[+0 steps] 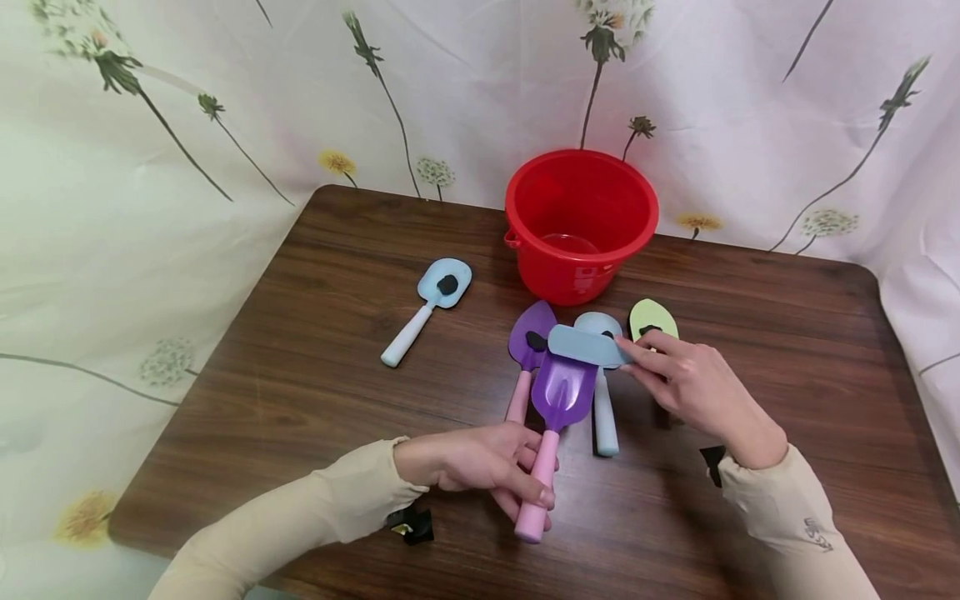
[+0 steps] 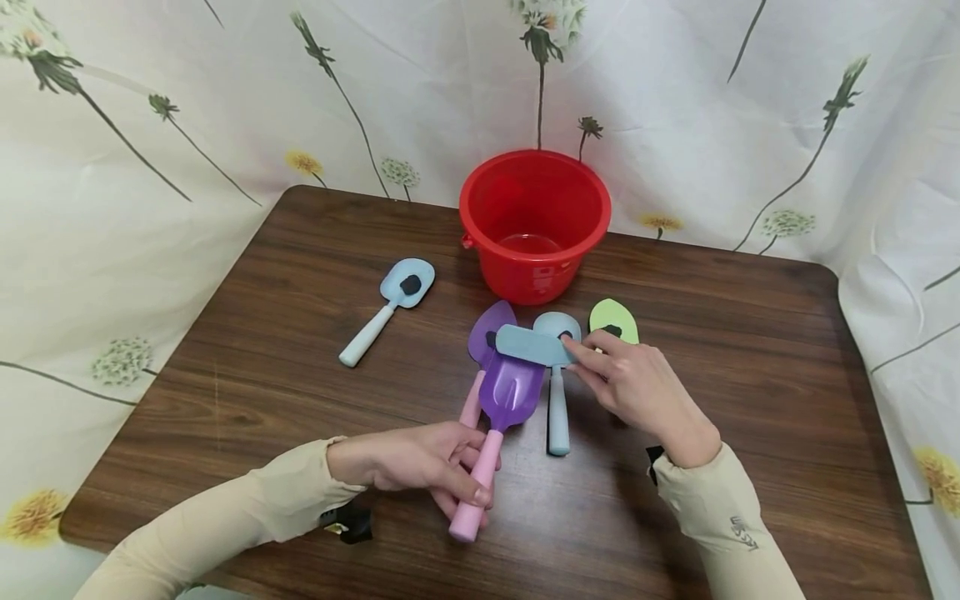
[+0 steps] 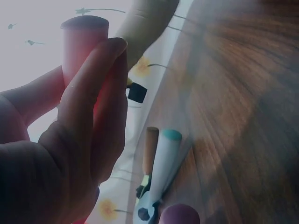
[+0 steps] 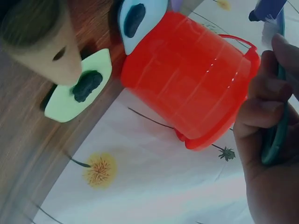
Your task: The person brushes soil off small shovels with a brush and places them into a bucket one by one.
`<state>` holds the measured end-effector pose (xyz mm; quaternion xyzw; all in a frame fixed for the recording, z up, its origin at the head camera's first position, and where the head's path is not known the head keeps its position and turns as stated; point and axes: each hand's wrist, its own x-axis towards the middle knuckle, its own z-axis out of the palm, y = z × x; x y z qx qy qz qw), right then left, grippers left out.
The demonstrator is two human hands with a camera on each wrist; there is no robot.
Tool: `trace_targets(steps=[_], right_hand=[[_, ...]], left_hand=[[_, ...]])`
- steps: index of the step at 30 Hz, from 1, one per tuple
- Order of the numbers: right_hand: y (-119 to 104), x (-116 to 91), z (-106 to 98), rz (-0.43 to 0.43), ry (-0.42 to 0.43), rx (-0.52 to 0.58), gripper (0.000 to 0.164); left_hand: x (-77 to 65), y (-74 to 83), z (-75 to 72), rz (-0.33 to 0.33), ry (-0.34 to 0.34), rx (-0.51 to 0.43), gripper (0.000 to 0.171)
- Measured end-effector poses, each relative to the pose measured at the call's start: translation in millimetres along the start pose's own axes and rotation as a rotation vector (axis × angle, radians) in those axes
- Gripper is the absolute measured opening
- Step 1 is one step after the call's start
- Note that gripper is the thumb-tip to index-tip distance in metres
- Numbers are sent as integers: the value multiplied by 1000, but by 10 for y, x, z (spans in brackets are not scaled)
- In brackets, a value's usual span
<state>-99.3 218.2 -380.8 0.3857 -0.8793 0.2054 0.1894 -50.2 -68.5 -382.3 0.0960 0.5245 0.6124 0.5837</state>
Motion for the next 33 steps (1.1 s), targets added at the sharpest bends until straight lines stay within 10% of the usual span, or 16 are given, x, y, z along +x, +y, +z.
trace_targets(steps=[9, 19, 33], right_hand=[[103, -50, 63, 38, -27, -70, 30], [42, 13, -50, 131, 98, 61, 58], [-250, 11, -140, -15, 22, 224, 49]], left_hand=[[-25, 30, 93, 27, 41, 82, 31], [-43, 52, -16, 44, 112, 91, 36], [12, 107, -99, 62, 116, 85, 41]])
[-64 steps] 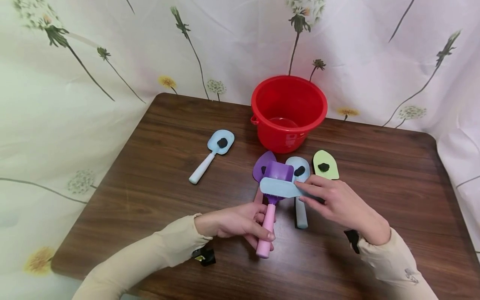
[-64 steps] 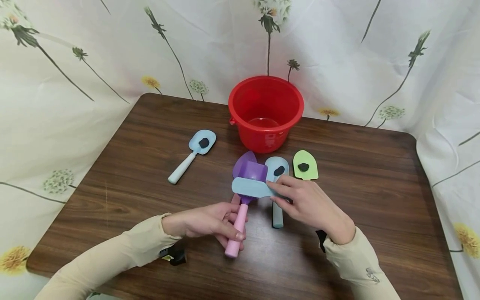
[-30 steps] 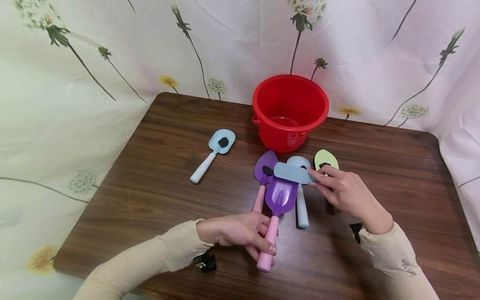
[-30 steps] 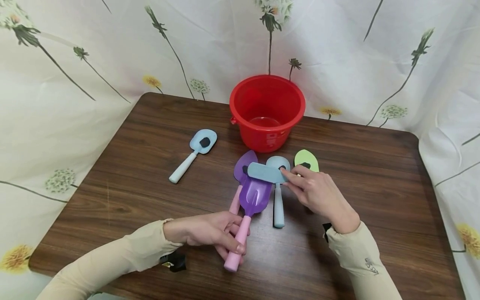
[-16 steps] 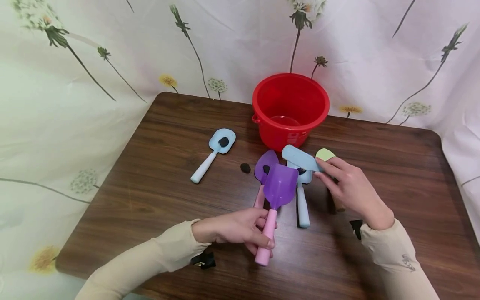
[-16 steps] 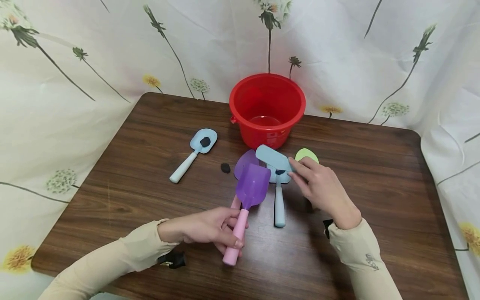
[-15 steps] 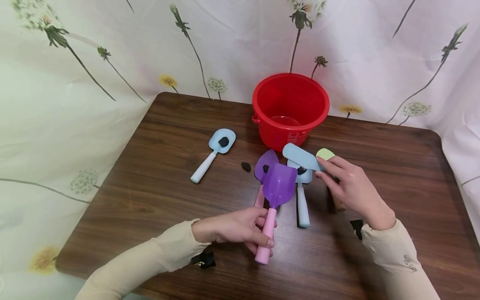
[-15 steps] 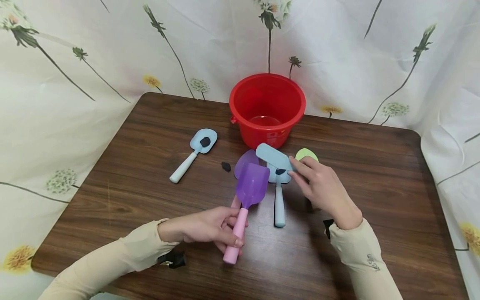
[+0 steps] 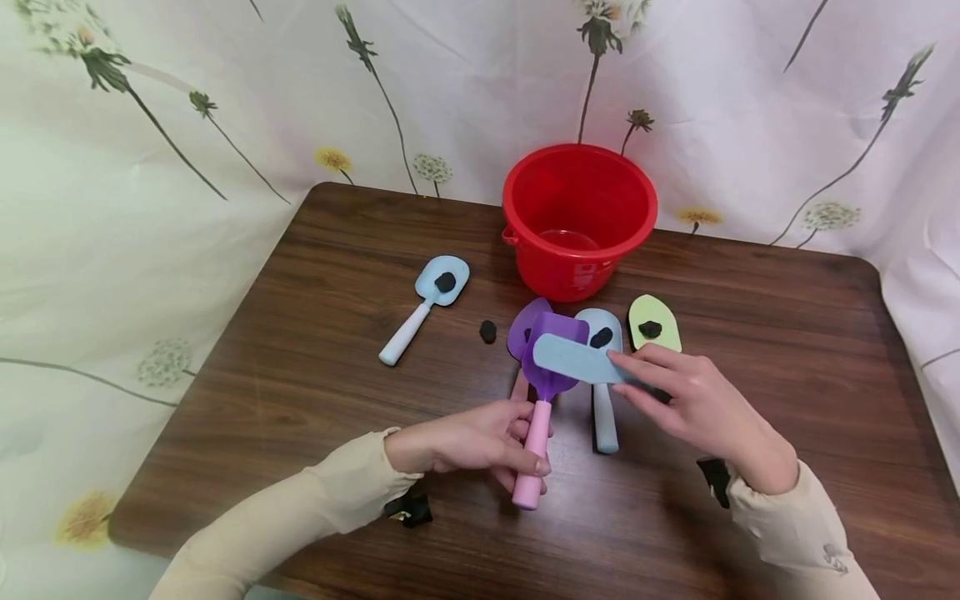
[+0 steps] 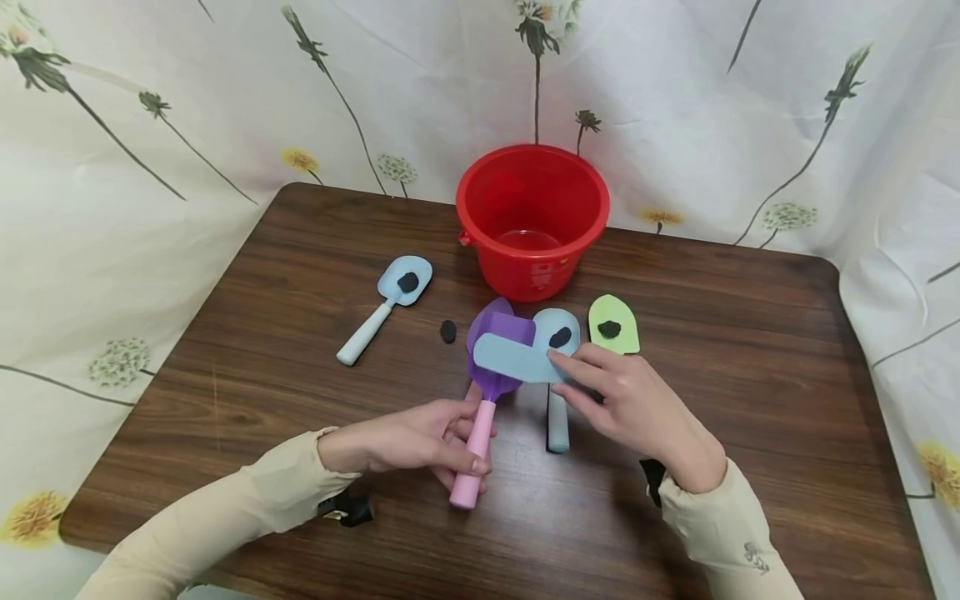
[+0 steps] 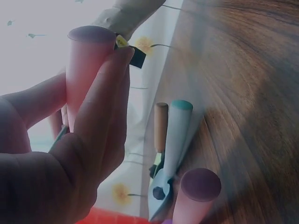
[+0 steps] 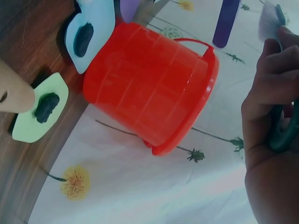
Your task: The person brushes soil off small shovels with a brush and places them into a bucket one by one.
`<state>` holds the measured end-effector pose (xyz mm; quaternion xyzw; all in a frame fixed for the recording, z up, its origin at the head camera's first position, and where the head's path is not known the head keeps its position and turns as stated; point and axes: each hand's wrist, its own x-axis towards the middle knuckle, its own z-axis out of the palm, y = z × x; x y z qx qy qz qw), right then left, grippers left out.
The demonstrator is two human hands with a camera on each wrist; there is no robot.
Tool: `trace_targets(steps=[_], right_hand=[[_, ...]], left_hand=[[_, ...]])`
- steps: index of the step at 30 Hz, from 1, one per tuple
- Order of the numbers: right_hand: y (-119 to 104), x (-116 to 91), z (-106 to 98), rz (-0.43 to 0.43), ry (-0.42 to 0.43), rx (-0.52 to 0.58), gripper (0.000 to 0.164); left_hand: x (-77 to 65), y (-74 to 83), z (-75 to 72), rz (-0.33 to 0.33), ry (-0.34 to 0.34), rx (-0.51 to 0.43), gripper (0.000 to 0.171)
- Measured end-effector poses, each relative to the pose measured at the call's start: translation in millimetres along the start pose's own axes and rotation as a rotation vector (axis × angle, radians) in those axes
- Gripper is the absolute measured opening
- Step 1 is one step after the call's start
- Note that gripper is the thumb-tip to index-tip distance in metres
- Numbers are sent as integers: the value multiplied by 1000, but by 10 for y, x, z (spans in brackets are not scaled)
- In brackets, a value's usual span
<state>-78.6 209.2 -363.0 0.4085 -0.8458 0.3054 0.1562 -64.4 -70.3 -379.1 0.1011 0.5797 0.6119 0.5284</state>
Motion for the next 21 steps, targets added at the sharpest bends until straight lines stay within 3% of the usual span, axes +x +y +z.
trace_targets(steps=[8, 14, 21], right_hand=[[-12, -43, 101, -30, -50, -33, 50], [-12, -38, 106, -8, -66, -58, 49], [-25, -5, 74, 36, -68, -168, 56]], left_hand=[[5, 29, 3, -8, -21, 10, 41], [-9, 59, -5, -12, -20, 36, 43], [-13, 64, 6, -19, -10, 69, 44]])
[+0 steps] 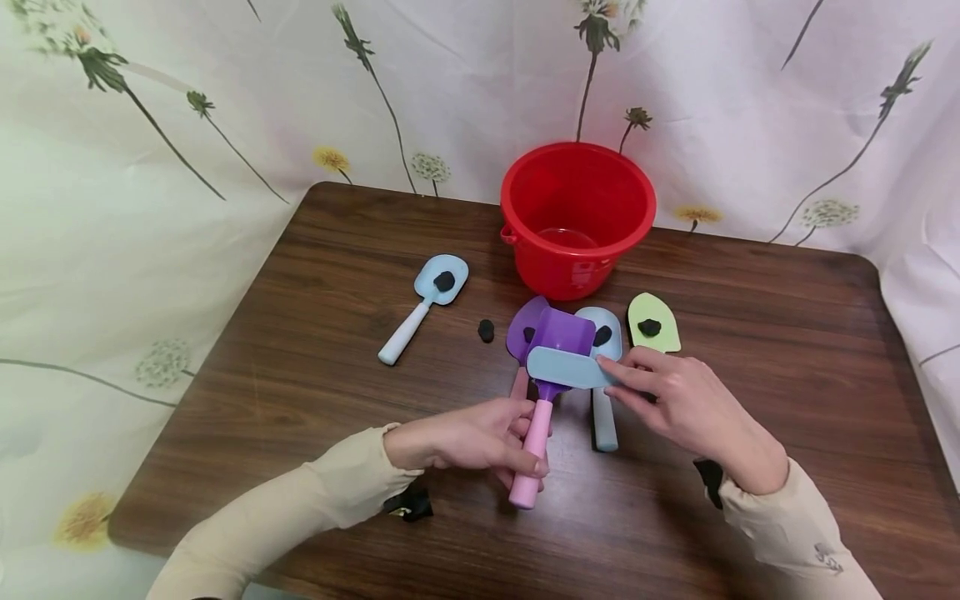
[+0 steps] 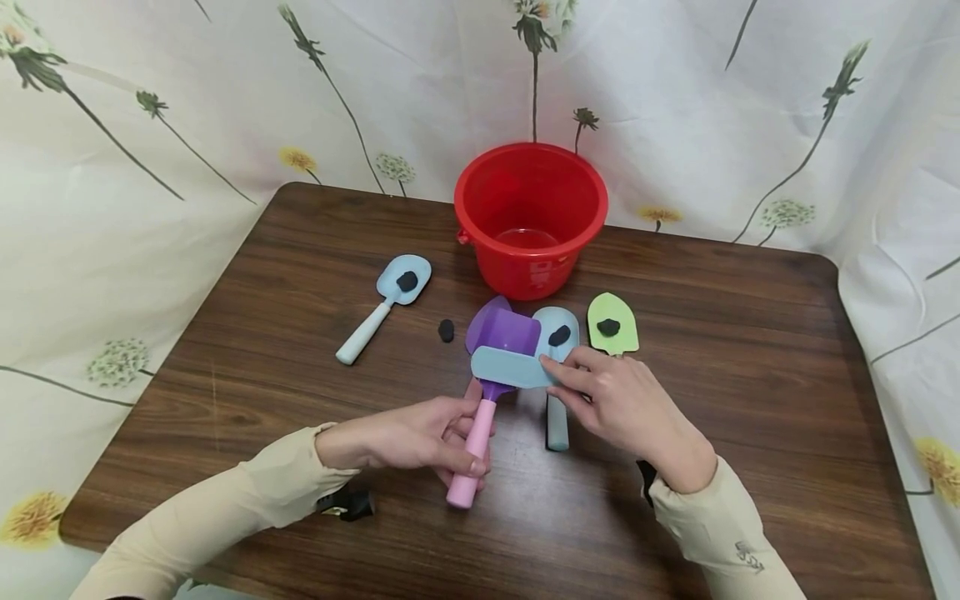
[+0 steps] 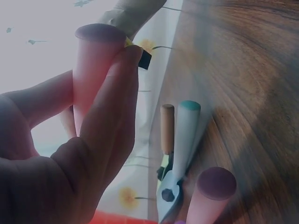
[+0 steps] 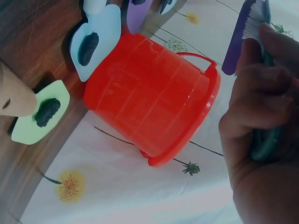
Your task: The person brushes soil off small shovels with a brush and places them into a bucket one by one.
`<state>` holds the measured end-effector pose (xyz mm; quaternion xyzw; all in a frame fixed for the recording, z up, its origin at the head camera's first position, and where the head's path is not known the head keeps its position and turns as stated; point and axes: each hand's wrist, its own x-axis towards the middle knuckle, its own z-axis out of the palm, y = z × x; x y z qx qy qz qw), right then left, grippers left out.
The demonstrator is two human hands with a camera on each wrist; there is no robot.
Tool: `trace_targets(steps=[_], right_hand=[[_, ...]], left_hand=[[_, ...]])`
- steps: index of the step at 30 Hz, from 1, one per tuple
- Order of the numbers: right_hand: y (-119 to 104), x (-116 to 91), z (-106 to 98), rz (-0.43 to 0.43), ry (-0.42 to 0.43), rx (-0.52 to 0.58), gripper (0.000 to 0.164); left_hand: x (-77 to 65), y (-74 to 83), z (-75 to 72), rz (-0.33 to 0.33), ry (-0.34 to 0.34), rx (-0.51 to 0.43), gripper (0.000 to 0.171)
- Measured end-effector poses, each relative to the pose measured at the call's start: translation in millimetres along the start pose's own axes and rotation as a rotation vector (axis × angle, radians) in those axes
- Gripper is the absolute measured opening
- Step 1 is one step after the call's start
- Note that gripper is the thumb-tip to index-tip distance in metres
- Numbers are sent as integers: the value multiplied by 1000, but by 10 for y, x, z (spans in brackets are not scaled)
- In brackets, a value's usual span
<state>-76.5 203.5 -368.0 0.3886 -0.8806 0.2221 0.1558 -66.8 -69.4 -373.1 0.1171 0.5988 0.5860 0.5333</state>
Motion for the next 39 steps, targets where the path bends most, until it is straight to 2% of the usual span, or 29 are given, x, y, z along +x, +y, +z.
trace_targets(steps=[4, 7, 8, 11, 17, 20, 25, 28, 30, 35, 39], right_hand=[[8, 17, -26, 28, 5, -57, 54], [33, 23, -59, 51, 21, -115, 31], [42, 24, -72, 63, 30, -134, 29], [80, 19, -105, 99, 67, -191, 45], [156, -8, -123, 117, 174, -217, 40], [177, -16, -121, 128, 218, -168, 32], [153, -14, -103, 128, 235, -23, 56], [116, -16, -77, 118, 195, 93, 55], [90, -24, -52, 124, 148, 151, 48], [47, -43, 29, 132, 38, 219, 28], [53, -40, 61, 101, 4, 243, 27]], left_hand=[[-5, 0, 11, -5, 7, 16, 44], [-13, -9, 30, -5, -9, 5, 40], [-16, -12, 37, -1, -17, 2, 39], [-23, -20, 56, 0, -46, -11, 34], [-18, -26, 73, -7, -102, -29, 34], [0, -28, 61, -1, -98, -37, 36], [53, -42, 15, 10, -42, -47, 36], [80, -52, -15, 20, -30, -86, 35], [95, -52, -30, 28, -33, -113, 34], [112, -35, -56, 27, -58, -166, 34], [105, -24, -68, 18, -67, -174, 41]])
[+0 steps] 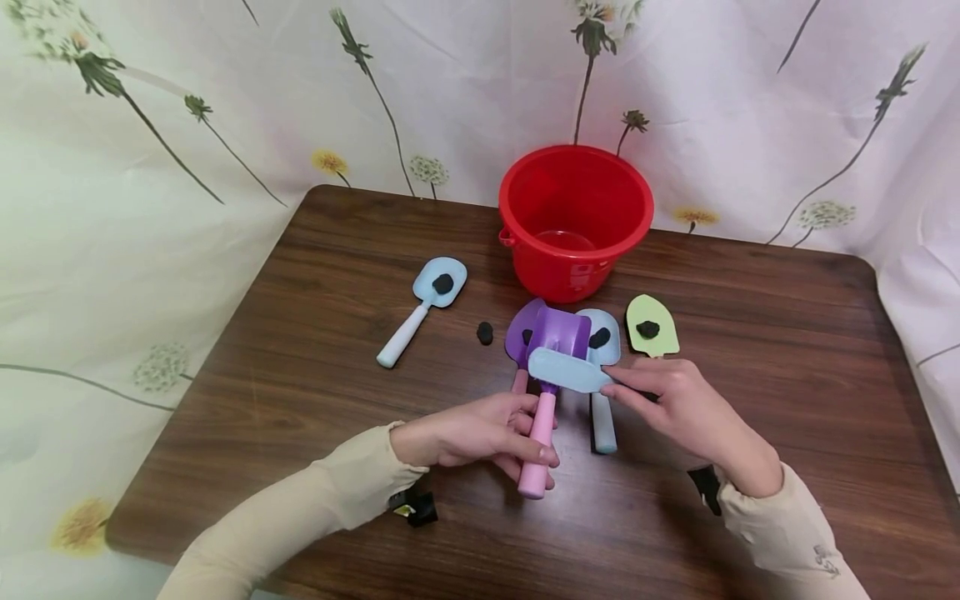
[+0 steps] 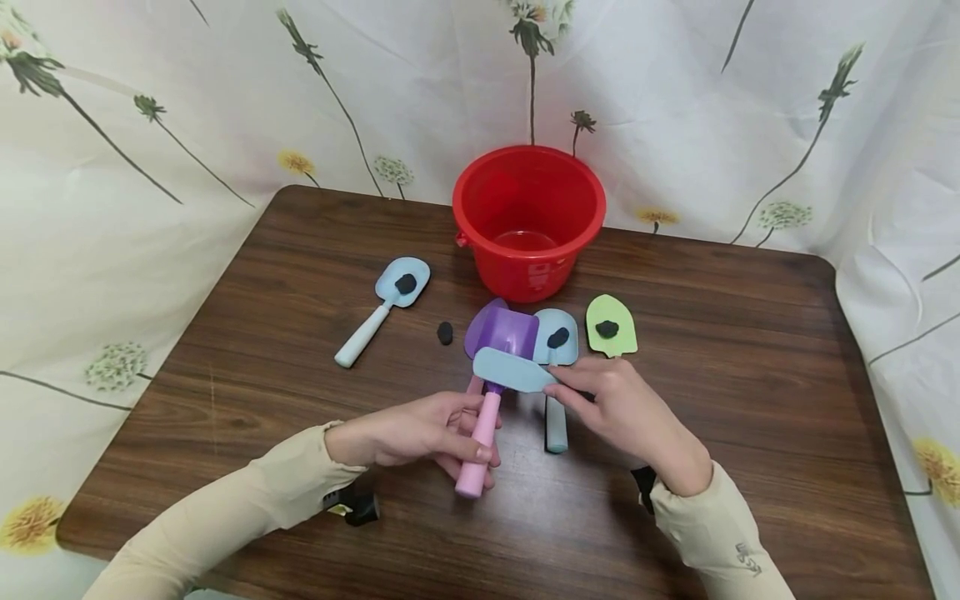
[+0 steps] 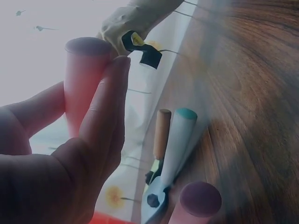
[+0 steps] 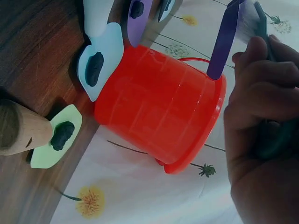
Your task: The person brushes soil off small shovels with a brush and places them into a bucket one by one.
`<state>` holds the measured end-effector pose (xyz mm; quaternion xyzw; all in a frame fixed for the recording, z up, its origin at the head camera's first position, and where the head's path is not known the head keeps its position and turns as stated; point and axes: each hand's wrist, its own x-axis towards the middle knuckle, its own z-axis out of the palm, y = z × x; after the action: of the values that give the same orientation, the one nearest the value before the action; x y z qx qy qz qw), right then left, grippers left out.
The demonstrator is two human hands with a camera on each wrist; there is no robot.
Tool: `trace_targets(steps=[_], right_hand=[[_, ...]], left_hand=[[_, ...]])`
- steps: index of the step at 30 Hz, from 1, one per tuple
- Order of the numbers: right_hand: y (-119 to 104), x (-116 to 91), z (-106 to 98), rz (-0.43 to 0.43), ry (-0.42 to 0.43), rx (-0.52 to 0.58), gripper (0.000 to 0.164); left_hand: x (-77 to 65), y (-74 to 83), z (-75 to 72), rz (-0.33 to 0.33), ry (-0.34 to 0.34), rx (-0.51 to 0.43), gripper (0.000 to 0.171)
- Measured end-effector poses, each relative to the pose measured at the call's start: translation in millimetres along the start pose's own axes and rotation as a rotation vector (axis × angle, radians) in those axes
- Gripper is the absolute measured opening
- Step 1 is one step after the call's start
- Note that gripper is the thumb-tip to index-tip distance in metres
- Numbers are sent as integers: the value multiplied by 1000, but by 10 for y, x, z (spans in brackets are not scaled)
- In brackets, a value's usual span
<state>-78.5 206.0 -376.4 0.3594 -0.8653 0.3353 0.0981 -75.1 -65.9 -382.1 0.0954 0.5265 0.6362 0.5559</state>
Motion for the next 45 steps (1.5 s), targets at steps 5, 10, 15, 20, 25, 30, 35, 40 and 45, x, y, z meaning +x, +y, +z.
trace_targets(steps=[5, 10, 15, 20, 25, 30, 35, 40, 45], right_hand=[[-14, 24, 7, 32, 1, -93, 27], [-34, 52, -1, 29, 61, -251, 30], [-11, 90, -35, 13, 124, -342, 41], [19, 127, -83, 34, 245, -395, 56], [14, 138, -84, 20, 307, -456, 52], [5, 104, -57, 12, 328, -422, 52], [-33, 48, -21, -76, 219, -253, 50], [-97, 9, 13, -146, 86, -158, 46], [-103, -8, -9, -106, 75, -186, 49]], left_hand=[[-31, 20, 1, 12, 23, 33, 52], [-50, 45, 2, 20, 34, 49, 66], [-56, 28, 11, 28, 31, 57, 58], [-77, 11, 16, 20, 14, 63, 54], [-81, -15, 16, 29, 31, 80, 60], [-71, -57, 15, 20, 33, 96, 50], [-47, -74, 22, 32, 35, 86, 40], [-29, -62, 30, 50, 56, 139, 42], [-31, -38, 39, 21, 71, 198, 44]])
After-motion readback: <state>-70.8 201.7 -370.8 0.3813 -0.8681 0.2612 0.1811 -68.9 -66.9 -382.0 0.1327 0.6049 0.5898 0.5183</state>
